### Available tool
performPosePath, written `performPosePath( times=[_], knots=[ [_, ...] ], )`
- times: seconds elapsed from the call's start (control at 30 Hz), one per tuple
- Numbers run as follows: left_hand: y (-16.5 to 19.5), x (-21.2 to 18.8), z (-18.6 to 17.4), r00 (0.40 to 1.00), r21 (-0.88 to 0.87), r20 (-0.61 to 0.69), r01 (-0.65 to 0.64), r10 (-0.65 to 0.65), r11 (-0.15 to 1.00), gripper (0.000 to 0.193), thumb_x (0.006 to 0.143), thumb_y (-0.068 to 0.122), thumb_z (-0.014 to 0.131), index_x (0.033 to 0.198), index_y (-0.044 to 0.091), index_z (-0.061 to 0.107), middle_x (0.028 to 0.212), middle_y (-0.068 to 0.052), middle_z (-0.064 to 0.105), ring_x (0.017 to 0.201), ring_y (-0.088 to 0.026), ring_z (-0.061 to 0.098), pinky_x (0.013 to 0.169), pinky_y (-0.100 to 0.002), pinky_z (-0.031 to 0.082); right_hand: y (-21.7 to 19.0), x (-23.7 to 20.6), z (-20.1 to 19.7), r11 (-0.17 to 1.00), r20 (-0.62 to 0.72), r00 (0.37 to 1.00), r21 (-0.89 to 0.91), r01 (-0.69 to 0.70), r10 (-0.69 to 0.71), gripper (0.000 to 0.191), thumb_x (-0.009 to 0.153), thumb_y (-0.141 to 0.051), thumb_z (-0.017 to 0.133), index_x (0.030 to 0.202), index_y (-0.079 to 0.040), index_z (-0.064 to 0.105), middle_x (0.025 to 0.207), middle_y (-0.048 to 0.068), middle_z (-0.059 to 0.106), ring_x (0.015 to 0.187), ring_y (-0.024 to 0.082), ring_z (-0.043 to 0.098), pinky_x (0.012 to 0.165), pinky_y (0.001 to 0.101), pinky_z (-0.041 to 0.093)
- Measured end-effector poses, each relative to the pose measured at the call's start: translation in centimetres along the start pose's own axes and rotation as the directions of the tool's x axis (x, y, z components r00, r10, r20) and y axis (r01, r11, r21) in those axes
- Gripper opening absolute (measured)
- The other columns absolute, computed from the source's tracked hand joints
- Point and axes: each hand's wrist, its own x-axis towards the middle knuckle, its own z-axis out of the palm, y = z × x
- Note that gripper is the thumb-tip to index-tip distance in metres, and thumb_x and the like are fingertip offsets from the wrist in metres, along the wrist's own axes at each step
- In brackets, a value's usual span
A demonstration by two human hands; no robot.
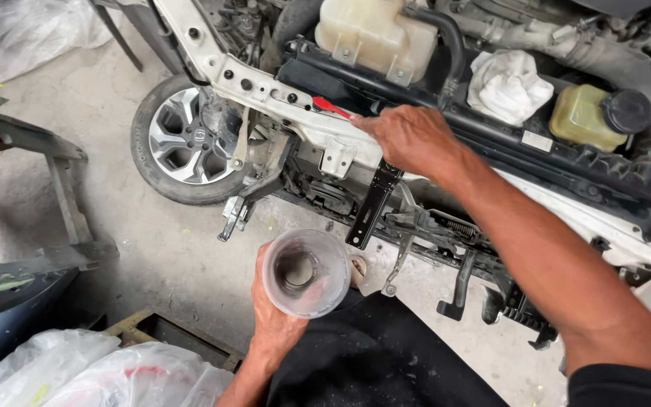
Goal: The person scrubs the white front frame and radiator support of a car with a red brush, dipping the brush into a plastic cup of liquid held in the other hand, working along the frame rails and around brackets. They then wipe the frame and nearby engine parts with a white cloth.
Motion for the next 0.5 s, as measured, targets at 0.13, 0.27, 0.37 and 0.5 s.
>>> performPosePath(
  times=[0.13, 0.27, 0.37, 0.5],
  knots=[
    [-0.3, 0.3, -1.0, 0.995, 0.056, -0.018, -0.102, 0.103, 0.993, 0.076, 0.076, 0.023, 0.089, 0.137, 0.000, 0.049, 0.129, -0.012, 0.058, 0.115, -0.023, 0.066, 0.098, -0.036, 0.055, 1.0, 0.6, -1.4, 0.991, -0.055, 0.993, -0.090, 0.103, -0.109, 0.050, 0.099, -0.012, 0.051, 0.139, -0.038, 0.064, 0.081, 0.007, 0.065, 0.074, 0.028, 0.064, 0.062, 0.0461, 0.051],
    [-0.8, 0.0, -2.1, 0.996, -0.008, -0.084, 0.008, -0.008, 1.000, 0.073, 0.081, 0.023, 0.088, 0.139, 0.001, 0.050, 0.129, -0.012, 0.060, 0.117, -0.023, 0.067, 0.101, -0.036, 0.056, 1.7, 1.6, -2.2, 0.950, -0.012, 0.980, -0.246, 0.192, -0.201, 0.062, 0.093, -0.003, 0.049, 0.142, -0.040, 0.063, 0.086, 0.006, 0.064, 0.078, 0.028, 0.065, 0.062, 0.0439, 0.054],
    [-1.3, -0.1, -2.7, 0.995, 0.084, -0.098, 0.038, -0.030, 0.996, 0.075, 0.075, 0.023, 0.090, 0.136, 0.001, 0.052, 0.124, -0.010, 0.063, 0.109, -0.022, 0.068, 0.097, -0.035, 0.056, 1.6, 2.0, -2.6, 0.939, -0.009, 0.972, -0.258, 0.226, -0.236, 0.067, 0.085, -0.001, 0.053, 0.142, -0.036, 0.064, 0.085, 0.006, 0.064, 0.079, 0.027, 0.065, 0.063, 0.0432, 0.054],
    [-1.5, 0.3, -3.1, 0.990, 0.025, -0.137, -0.016, 0.019, 1.000, 0.074, 0.077, 0.022, 0.089, 0.137, 0.001, 0.050, 0.127, -0.010, 0.060, 0.111, -0.020, 0.066, 0.096, -0.034, 0.056, 1.0, 2.0, -2.9, 0.938, 0.050, 0.986, -0.303, 0.167, -0.159, 0.064, 0.088, -0.004, 0.057, 0.143, -0.037, 0.063, 0.084, 0.006, 0.063, 0.076, 0.026, 0.064, 0.065, 0.0418, 0.055]
  ],
)
